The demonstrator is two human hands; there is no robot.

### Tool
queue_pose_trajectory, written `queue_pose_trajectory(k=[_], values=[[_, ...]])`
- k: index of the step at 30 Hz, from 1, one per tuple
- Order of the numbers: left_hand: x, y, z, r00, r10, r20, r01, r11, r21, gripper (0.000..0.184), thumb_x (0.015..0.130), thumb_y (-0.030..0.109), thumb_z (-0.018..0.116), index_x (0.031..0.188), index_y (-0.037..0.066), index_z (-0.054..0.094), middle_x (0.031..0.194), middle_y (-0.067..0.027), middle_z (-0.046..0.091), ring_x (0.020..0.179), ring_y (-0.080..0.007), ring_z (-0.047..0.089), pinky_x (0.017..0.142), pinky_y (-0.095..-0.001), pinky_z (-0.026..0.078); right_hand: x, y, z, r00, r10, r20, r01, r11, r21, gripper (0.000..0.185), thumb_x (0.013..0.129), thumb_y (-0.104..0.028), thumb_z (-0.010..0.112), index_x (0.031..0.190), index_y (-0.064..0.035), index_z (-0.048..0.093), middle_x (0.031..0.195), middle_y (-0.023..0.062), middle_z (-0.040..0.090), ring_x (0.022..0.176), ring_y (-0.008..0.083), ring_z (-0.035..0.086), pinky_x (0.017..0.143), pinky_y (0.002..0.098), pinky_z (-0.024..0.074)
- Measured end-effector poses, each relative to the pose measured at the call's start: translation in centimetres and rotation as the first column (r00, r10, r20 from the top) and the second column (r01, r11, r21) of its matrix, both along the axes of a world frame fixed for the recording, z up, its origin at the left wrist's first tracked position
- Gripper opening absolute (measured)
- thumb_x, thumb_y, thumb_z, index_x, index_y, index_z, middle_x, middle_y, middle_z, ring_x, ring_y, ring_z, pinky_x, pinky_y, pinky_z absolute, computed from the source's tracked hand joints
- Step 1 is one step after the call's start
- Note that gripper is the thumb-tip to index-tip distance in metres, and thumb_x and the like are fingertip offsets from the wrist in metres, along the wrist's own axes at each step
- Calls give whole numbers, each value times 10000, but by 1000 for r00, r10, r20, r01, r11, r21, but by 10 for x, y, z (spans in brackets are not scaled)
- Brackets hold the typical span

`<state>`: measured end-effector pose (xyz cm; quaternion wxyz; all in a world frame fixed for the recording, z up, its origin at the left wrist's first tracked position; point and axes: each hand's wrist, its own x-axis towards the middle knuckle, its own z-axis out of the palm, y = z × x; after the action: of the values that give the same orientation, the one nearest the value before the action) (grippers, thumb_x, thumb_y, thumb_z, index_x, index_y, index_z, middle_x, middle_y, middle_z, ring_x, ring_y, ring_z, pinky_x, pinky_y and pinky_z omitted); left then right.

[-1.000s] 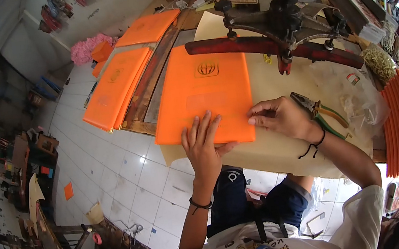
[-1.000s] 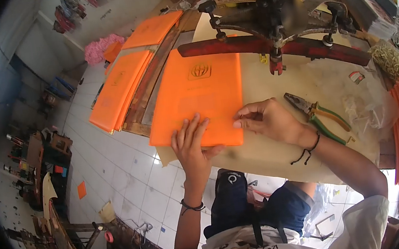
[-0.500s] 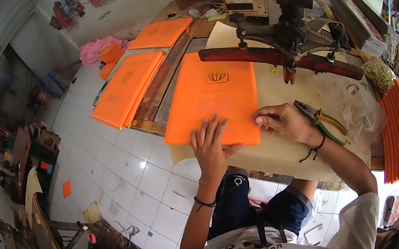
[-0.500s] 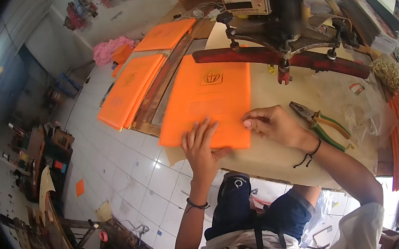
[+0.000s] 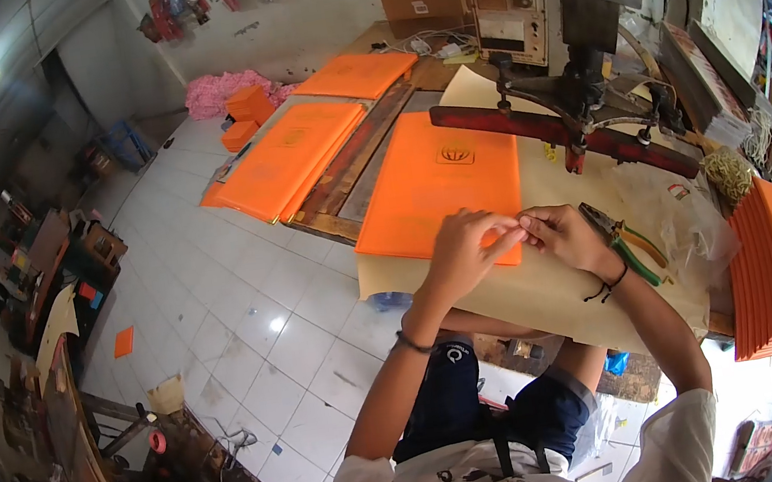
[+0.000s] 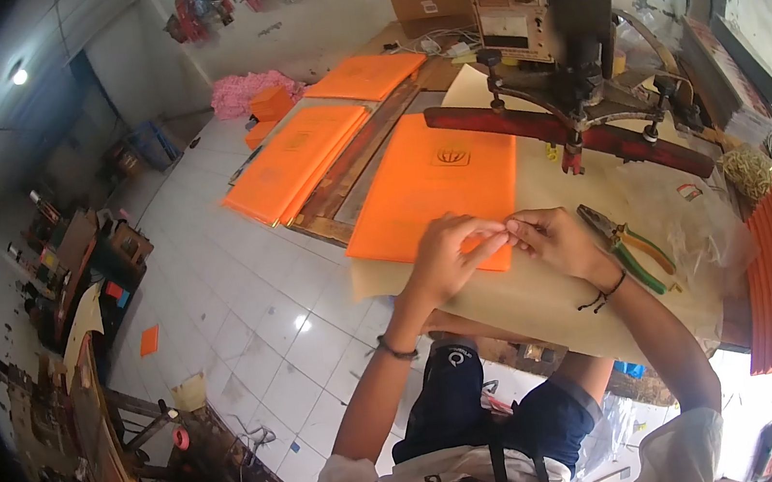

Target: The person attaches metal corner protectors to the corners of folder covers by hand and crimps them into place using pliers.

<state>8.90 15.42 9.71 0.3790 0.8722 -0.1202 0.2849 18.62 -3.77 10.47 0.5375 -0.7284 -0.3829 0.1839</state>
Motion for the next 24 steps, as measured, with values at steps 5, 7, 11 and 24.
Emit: queue_pose_trajectory(k=[5,7,11,24], values=[[19,-12,13,969,-167,-181,128,970,-205,215,877,213,757,965,36,672,785,-40,680,690,-128,614,650,-283,505,12,-6,-11,993,-14,113,22,997,-68,285,1049,-200,517,1025,34,677,755,-5,610,641,57,513,597,233,460],[21,-11,9,968,-175,-182,126,959,-253,198,901,188,734,992,25,667,772,-14,675,664,-95,577,646,-254,483,11,-4,-11,997,-18,70,20,1000,-17,292,1053,-204,505,1023,34,672,748,-4,603,639,60,515,598,238,461],[25,-5,-7,958,-220,-182,152,932,-330,183,916,130,708,1043,2,677,840,-24,721,661,-80,577,664,-230,483,6,-2,-9,996,6,91,-6,1000,5,296,1058,-201,490,1011,34,664,736,-6,591,636,66,517,598,249,460],[20,-19,2,997,-62,-50,58,995,-76,351,839,179,781,1183,132,727,937,-56,687,757,-149,600,694,-293,499,7,-10,-6,983,-12,182,10,1000,11,262,1030,-152,493,1105,35,660,725,53,625,650,121,563,637,299,496]])
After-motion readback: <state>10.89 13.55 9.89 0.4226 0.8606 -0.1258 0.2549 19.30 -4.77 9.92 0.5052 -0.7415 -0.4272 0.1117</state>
